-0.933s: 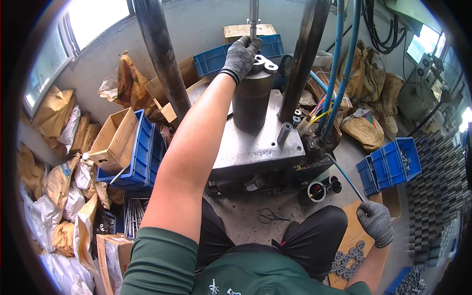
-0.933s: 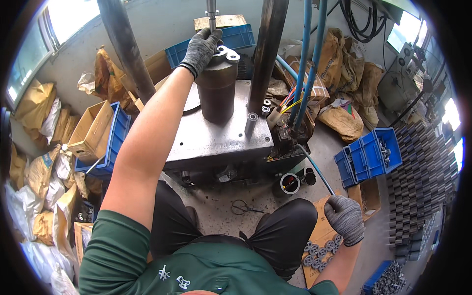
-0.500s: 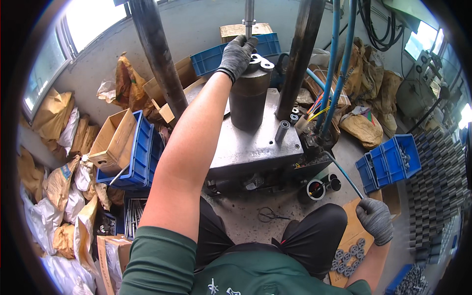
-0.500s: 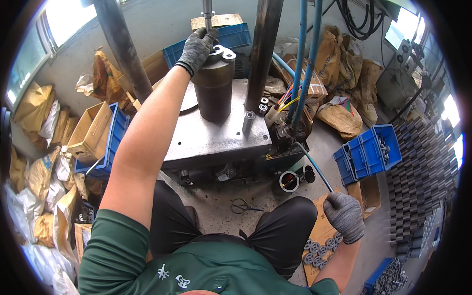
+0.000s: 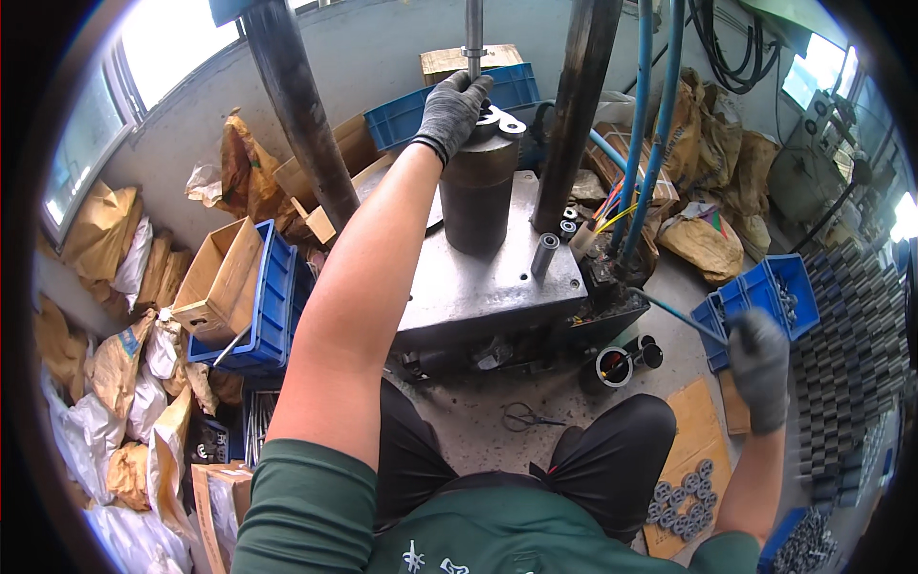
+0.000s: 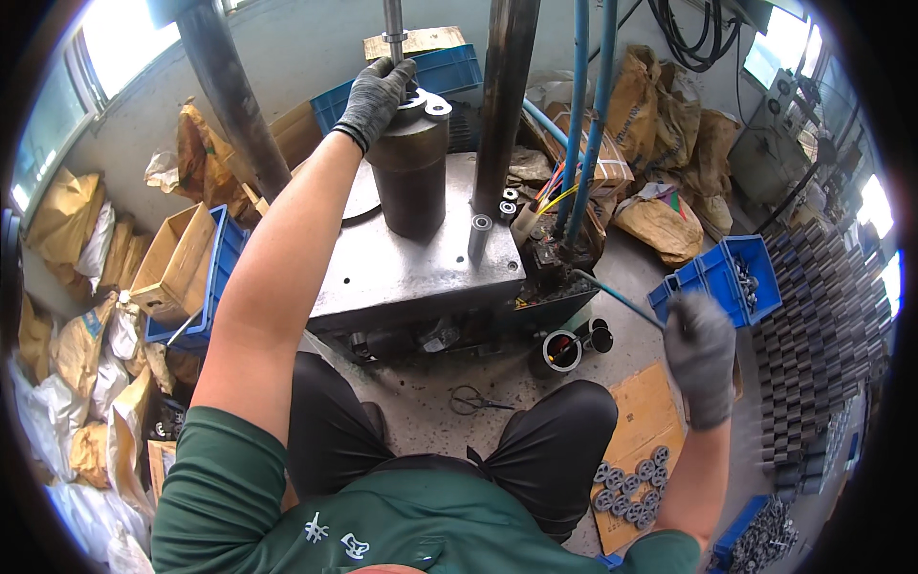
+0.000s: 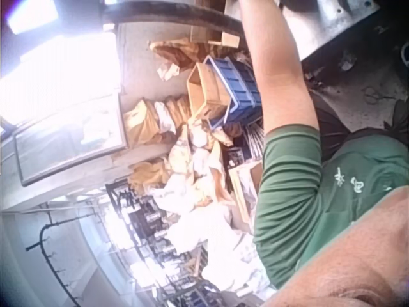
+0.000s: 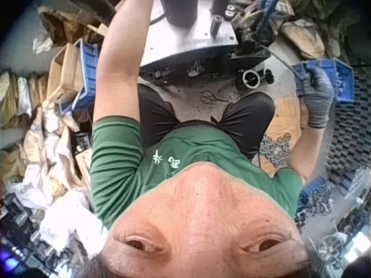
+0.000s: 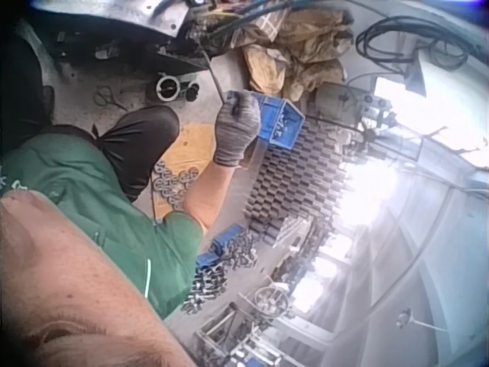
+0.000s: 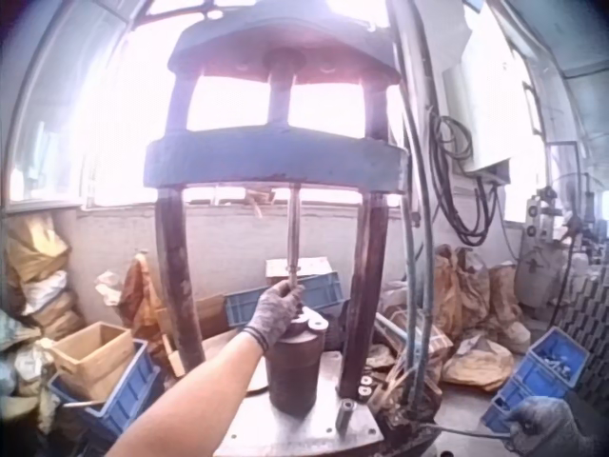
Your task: Assembling metal rods and gears using an industrial press.
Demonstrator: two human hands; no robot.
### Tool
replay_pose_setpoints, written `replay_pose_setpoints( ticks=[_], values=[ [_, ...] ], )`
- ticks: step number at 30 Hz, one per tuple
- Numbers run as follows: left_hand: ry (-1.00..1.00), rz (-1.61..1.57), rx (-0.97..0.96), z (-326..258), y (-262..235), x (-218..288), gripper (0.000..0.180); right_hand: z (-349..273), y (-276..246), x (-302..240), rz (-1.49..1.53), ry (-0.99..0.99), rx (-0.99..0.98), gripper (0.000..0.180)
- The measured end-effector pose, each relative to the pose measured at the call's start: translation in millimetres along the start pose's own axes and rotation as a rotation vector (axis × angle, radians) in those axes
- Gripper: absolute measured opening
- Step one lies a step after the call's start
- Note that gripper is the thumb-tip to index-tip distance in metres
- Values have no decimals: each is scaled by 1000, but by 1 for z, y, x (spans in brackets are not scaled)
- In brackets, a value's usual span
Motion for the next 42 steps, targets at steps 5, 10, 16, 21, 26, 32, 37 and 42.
replay_pose_setpoints(
  ticks=[5,10,16,21,26,32,37,42],
  values=[
    [-11,19,-12,-2,8,8,36,96,-23,29,-96,-68,293,6],
    [-22,11,-13,-1,8,4,37,102,-21,41,-87,-21,228,9],
    [42,-154,30,5,0,-3,58,-17,0,31,88,35,-364,33],
    [58,-326,28,7,-3,-4,59,-90,34,7,-6,81,-748,13],
    [23,-301,35,8,0,-5,63,-77,23,6,9,185,-653,10],
    [12,-294,50,10,-2,-9,64,-60,16,-3,91,210,-564,20],
    [36,-288,48,11,0,-7,61,-78,22,5,52,104,-620,19],
    [67,-405,67,11,-1,-11,48,-81,28,9,-29,155,-703,15]
  ],
)
Point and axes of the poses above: each hand's wrist, its own z-axis towards the middle knuckle, its own y-axis out of the palm, x = y × z, the point moved 4 cm from there along z, towards the middle knuckle, and after that the axes turned 5 degrees about -x, right-handed, at the moved point
